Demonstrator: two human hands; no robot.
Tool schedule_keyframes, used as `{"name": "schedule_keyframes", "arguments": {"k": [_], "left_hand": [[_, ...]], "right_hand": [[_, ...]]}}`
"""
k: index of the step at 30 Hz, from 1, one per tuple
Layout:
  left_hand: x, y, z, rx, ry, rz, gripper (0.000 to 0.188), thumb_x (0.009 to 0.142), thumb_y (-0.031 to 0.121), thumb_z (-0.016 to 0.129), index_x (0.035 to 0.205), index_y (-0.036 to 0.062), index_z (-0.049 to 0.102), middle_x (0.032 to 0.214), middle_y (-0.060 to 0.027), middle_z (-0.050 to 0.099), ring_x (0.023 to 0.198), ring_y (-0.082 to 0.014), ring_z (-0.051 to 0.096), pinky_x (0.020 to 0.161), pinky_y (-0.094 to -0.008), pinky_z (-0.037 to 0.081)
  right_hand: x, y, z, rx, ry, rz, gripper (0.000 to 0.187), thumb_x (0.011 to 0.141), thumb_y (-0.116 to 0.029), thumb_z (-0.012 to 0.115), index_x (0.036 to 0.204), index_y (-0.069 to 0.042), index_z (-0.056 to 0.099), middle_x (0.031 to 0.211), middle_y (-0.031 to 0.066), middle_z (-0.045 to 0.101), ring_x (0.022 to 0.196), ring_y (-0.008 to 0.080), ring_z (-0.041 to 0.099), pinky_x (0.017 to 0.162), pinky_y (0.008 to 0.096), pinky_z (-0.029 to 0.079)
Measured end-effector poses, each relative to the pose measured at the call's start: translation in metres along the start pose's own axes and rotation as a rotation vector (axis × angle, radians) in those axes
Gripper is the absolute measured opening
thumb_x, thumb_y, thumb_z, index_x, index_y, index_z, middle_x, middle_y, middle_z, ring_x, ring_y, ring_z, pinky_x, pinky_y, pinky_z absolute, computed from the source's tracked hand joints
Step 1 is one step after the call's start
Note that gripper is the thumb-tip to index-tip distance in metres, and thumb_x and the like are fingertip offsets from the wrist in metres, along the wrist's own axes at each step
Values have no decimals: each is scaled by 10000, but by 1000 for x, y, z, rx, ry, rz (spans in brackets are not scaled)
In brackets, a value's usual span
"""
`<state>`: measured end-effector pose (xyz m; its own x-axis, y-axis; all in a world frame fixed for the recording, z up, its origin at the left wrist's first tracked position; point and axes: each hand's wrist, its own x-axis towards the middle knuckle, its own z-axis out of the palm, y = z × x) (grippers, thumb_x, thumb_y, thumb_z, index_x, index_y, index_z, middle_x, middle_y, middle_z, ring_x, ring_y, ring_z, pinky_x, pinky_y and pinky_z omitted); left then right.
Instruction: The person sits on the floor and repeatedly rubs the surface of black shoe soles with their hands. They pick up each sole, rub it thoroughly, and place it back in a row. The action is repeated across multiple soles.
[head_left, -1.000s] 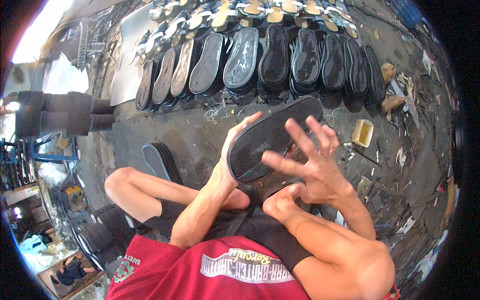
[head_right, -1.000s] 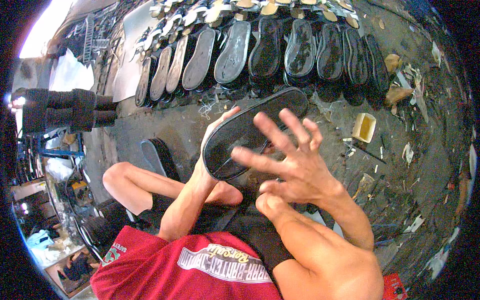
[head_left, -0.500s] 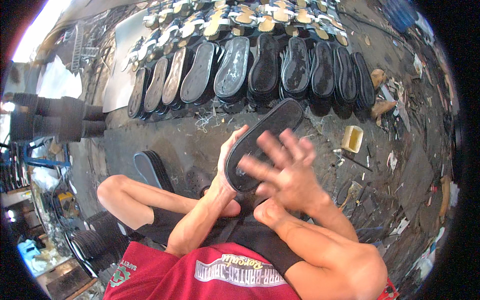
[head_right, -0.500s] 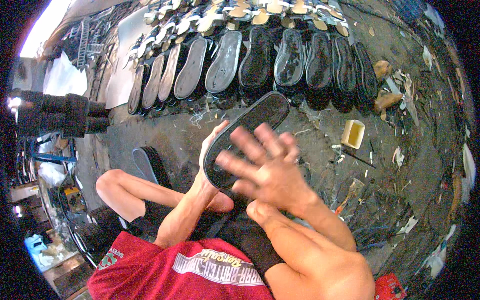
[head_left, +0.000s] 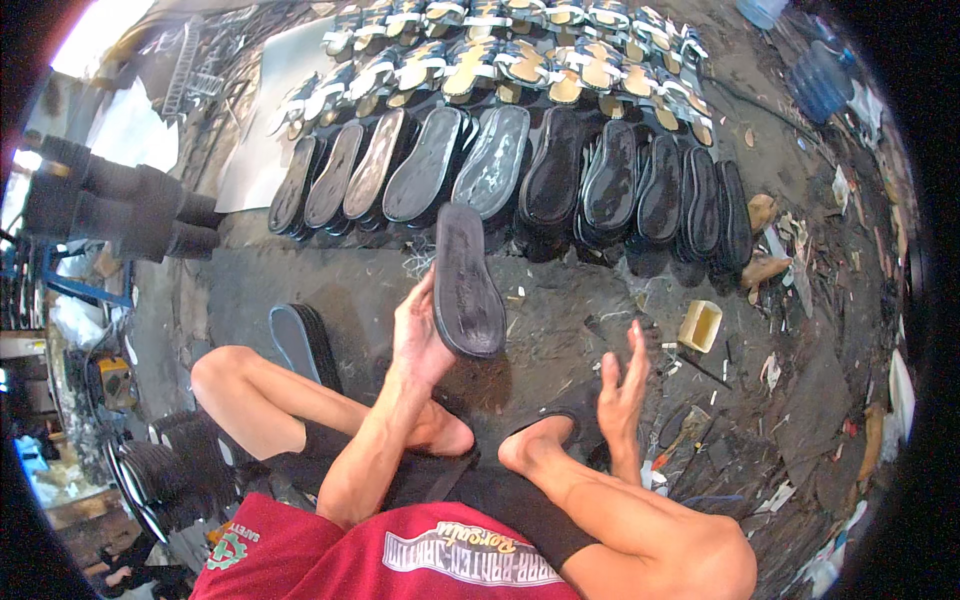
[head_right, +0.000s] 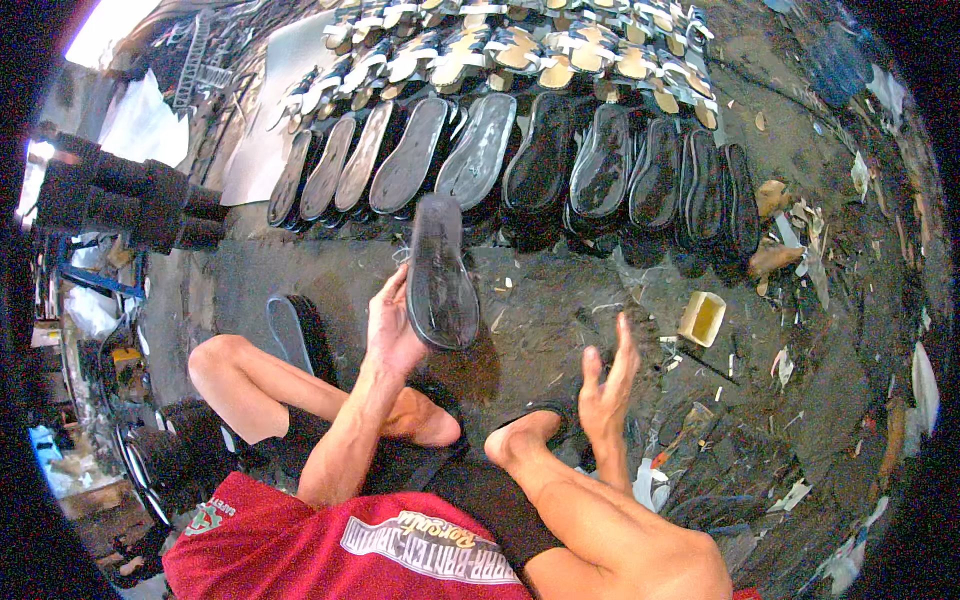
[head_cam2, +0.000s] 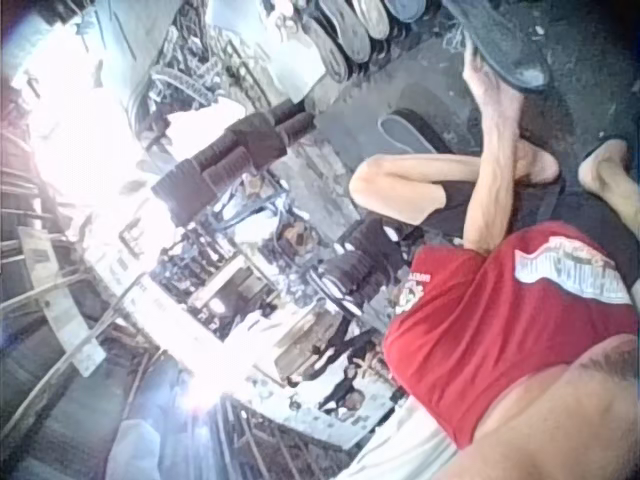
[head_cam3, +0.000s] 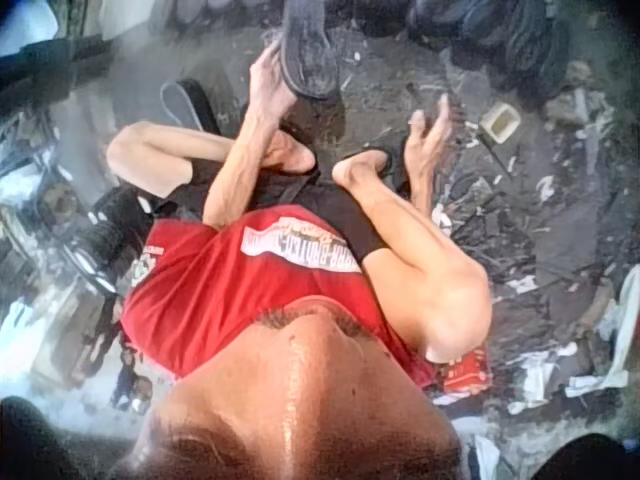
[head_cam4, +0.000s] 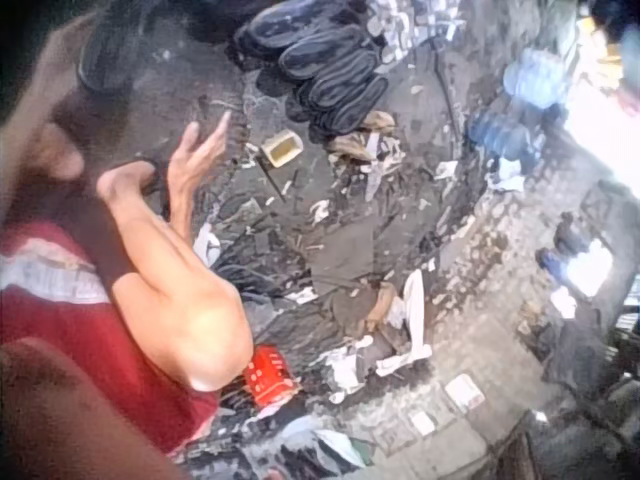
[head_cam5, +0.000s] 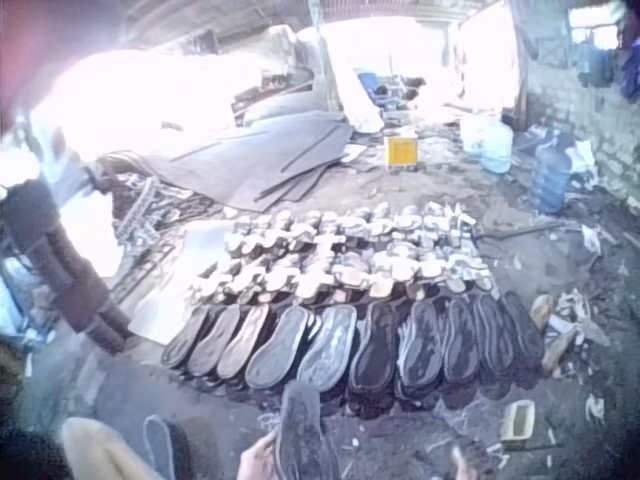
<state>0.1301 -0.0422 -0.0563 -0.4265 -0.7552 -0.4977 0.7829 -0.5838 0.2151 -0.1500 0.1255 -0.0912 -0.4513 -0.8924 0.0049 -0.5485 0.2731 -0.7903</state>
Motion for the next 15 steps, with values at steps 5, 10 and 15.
{"name": "schedule_keyframes", "arguments": {"k": [5, 10, 15], "left_hand": [[87, 61, 7, 243, -107, 77, 393, 1145, 257, 500, 1444, 50, 650, 1366, -133, 738, 1193, -245, 731, 1066, -408, 574], [162, 100, 25, 801, 139, 423, 403, 1103, 221, 566, 1444, 23, 651, 1270, -96, 741, 1087, -189, 699, 954, -325, 557], [97, 86, -4, 1254, 678, 1271, 417, 975, 7, 580, 1382, 10, 669, 1274, -132, 659, 1146, -225, 653, 1030, -366, 512]], "right_hand": [[-23, -11, 15, 112, -24, 140, 698, 1082, -355, 634, 1656, -45, 384, 1612, 247, 488, 1487, 406, 457, 1240, 514, 332], [-23, -15, 26, 159, -28, 103, 723, 1077, -389, 644, 1653, -34, 385, 1603, 252, 497, 1478, 399, 470, 1241, 508, 337], [-17, 11, -10, -27, 110, 93, 698, 1074, -379, 642, 1628, -18, 418, 1609, 237, 499, 1493, 401, 457, 1252, 509, 326]]}}
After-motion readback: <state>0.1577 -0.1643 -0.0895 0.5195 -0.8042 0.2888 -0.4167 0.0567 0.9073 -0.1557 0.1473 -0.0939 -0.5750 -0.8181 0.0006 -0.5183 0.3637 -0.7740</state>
